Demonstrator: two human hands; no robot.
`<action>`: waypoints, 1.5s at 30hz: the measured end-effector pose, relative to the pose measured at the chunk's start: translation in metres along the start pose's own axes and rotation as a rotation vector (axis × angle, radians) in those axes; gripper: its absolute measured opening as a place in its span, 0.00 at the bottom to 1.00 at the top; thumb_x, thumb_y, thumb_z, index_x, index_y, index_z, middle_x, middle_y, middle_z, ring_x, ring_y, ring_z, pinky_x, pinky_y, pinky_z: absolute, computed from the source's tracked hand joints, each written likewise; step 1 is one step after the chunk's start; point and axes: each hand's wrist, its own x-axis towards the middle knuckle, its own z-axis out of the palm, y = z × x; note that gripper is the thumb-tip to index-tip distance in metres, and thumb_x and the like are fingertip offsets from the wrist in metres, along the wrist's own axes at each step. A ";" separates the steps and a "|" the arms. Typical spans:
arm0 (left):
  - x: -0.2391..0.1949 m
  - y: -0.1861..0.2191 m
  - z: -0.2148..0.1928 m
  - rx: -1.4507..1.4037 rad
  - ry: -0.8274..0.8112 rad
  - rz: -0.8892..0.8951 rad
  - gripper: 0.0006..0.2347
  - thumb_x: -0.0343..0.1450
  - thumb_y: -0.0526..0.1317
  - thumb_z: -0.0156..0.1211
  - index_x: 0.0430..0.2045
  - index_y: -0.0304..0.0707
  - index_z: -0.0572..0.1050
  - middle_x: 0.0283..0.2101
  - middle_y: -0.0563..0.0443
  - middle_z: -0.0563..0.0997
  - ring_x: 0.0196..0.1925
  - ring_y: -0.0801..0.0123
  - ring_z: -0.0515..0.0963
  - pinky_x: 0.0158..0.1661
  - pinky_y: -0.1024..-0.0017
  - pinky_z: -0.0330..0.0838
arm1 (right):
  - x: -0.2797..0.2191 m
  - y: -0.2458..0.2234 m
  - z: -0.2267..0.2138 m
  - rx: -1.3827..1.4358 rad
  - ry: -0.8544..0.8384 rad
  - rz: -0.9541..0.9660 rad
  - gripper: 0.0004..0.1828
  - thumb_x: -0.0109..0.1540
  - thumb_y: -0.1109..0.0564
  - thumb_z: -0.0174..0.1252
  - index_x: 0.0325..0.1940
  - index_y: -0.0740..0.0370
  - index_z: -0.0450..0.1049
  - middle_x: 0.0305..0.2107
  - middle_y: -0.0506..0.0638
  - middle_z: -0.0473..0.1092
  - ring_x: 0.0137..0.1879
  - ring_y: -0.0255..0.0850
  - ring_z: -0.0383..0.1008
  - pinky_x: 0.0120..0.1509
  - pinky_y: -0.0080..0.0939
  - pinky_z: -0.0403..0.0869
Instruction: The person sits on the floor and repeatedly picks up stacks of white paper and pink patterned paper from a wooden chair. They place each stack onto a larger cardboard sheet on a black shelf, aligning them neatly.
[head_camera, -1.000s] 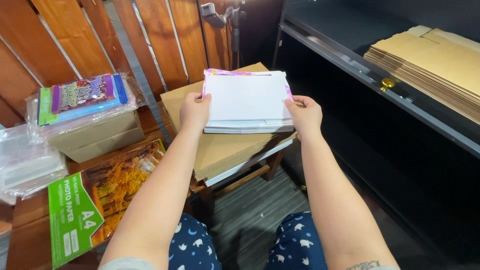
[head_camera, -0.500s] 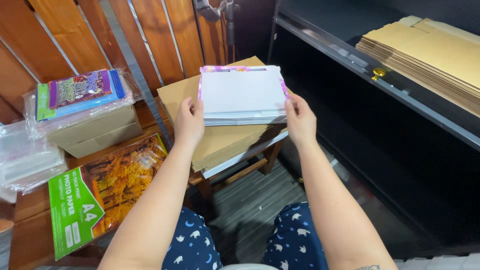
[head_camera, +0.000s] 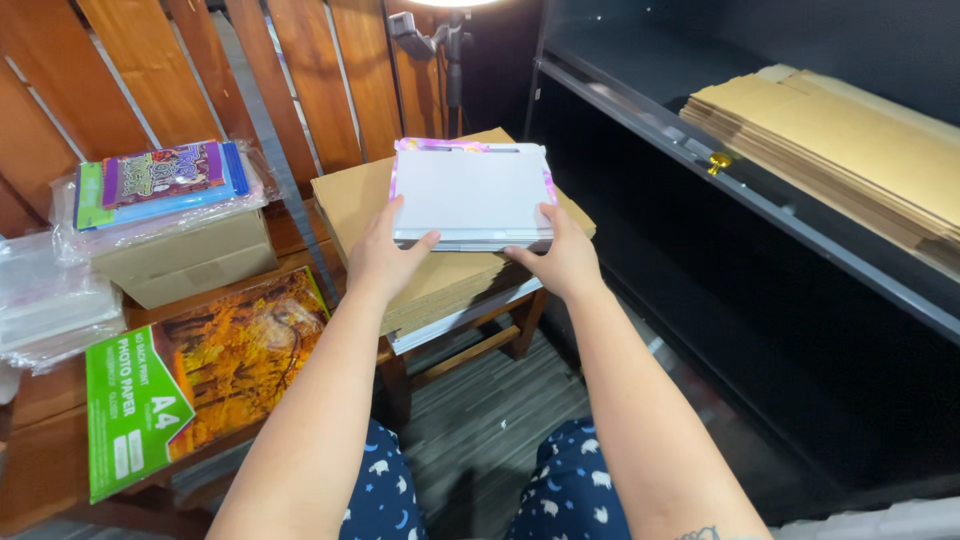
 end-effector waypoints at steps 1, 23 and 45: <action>-0.001 -0.001 0.000 -0.006 0.006 0.003 0.40 0.67 0.69 0.58 0.74 0.61 0.56 0.75 0.49 0.63 0.76 0.55 0.62 0.71 0.56 0.56 | -0.001 -0.001 -0.001 -0.004 0.005 -0.007 0.50 0.54 0.33 0.73 0.75 0.42 0.61 0.68 0.55 0.64 0.74 0.50 0.65 0.76 0.52 0.65; 0.004 0.008 0.004 -0.053 0.051 -0.117 0.39 0.62 0.66 0.66 0.71 0.70 0.60 0.75 0.52 0.63 0.78 0.63 0.59 0.72 0.58 0.52 | -0.015 -0.019 -0.048 -0.174 -0.228 -0.116 0.43 0.64 0.31 0.56 0.76 0.51 0.54 0.64 0.61 0.61 0.67 0.61 0.71 0.69 0.57 0.73; 0.020 -0.017 -0.002 0.104 0.018 0.157 0.33 0.74 0.59 0.52 0.74 0.46 0.56 0.75 0.40 0.60 0.72 0.44 0.68 0.66 0.48 0.62 | 0.008 -0.018 0.024 0.021 0.084 0.160 0.24 0.70 0.36 0.44 0.68 0.41 0.65 0.64 0.55 0.66 0.69 0.57 0.69 0.72 0.55 0.68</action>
